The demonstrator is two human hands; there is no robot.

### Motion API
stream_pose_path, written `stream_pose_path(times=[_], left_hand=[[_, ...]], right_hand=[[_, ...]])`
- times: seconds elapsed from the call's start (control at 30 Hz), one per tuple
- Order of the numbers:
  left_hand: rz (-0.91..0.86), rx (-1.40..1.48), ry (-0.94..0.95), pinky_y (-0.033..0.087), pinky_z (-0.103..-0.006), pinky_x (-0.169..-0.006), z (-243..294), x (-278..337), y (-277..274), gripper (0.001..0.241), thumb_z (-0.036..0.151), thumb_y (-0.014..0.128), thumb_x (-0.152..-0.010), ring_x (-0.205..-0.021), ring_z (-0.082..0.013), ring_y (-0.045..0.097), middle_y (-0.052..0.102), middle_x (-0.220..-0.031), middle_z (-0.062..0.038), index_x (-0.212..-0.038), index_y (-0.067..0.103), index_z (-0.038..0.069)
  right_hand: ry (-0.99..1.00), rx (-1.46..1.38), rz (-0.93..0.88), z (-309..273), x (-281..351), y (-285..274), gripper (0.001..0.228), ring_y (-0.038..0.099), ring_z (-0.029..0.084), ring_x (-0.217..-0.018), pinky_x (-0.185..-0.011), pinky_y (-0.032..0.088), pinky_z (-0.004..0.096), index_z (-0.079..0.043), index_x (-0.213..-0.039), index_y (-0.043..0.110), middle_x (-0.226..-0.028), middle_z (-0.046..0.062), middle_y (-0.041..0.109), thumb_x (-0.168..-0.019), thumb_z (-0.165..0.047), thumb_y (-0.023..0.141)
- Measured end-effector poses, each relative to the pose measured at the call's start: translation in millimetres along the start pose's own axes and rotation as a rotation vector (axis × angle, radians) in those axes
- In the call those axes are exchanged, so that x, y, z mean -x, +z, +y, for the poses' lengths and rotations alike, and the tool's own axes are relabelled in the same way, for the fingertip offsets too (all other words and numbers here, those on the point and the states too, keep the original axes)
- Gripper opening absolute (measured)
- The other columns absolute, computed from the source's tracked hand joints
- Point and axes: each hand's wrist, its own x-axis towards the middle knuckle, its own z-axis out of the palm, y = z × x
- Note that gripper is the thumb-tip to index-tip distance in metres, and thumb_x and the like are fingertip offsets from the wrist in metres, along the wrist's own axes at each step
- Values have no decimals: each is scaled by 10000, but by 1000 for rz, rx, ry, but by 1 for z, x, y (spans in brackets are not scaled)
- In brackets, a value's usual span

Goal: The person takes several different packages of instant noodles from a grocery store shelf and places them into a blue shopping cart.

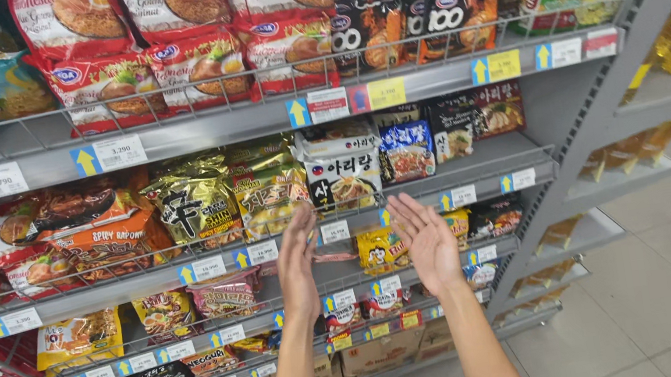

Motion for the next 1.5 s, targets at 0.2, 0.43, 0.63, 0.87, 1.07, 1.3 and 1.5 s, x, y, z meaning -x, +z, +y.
stream_pose_path(times=[0.2,0.43,0.63,0.87,1.07,1.3,1.5], left_hand=[[84,-462,25,282,-707,-1439,57,-66,39,746,470,527,-1213,-1757,-483,375,431,-1880,-269,-1852,402,106],[67,-757,-8,233,-755,-1399,26,-142,49,890,561,566,-1225,-1776,-563,255,366,-1854,-388,-1833,377,-60],[19,-854,112,360,-753,-1344,-4,-172,49,829,496,579,-1228,-1626,-653,478,536,-1661,-479,-1711,469,-170],[54,-802,122,481,-766,-1227,13,-162,57,769,510,544,-1235,-1504,-648,613,671,-1507,-452,-1626,568,-152],[86,-637,197,457,-721,-1293,31,-131,67,703,381,496,-1271,-1600,-584,544,576,-1660,-434,-1730,481,-151],[139,-173,297,200,-774,-1438,6,-92,65,567,368,363,-1290,-1718,-617,334,444,-1753,-415,-1575,534,-91],[374,57,137,302,-690,-1452,-39,-69,51,197,131,584,-1230,-1747,-442,429,524,-1787,-199,-1372,721,127]], right_hand=[[-157,356,5,1,-95,-2,633,390,402,-1773,-1475,253,557,-13,-1813,443,-1870,253,468,-1265,-330,448],[-209,695,18,-1,-160,17,745,368,399,-1775,-1469,268,586,-88,-1864,404,-1889,234,419,-1248,-450,616],[-227,751,-74,-8,-164,43,750,312,499,-1779,-1453,217,631,36,-1865,329,-1886,347,362,-1284,-394,533],[-257,728,-136,2,-178,34,736,501,344,-1415,-1220,384,515,17,-1846,412,-1516,217,566,-1283,-444,522],[-330,656,-125,-10,-146,47,683,344,530,-1749,-1438,198,685,-4,-1814,470,-1822,350,449,-1266,-407,536],[-387,433,-83,3,-101,43,583,439,412,-1723,-1442,276,576,-29,-1774,502,-1812,253,507,-1248,-278,464],[-216,14,-58,55,-94,-8,368,593,365,-1543,-1211,513,550,-180,-1512,652,-1742,200,595,-1239,-306,441]])
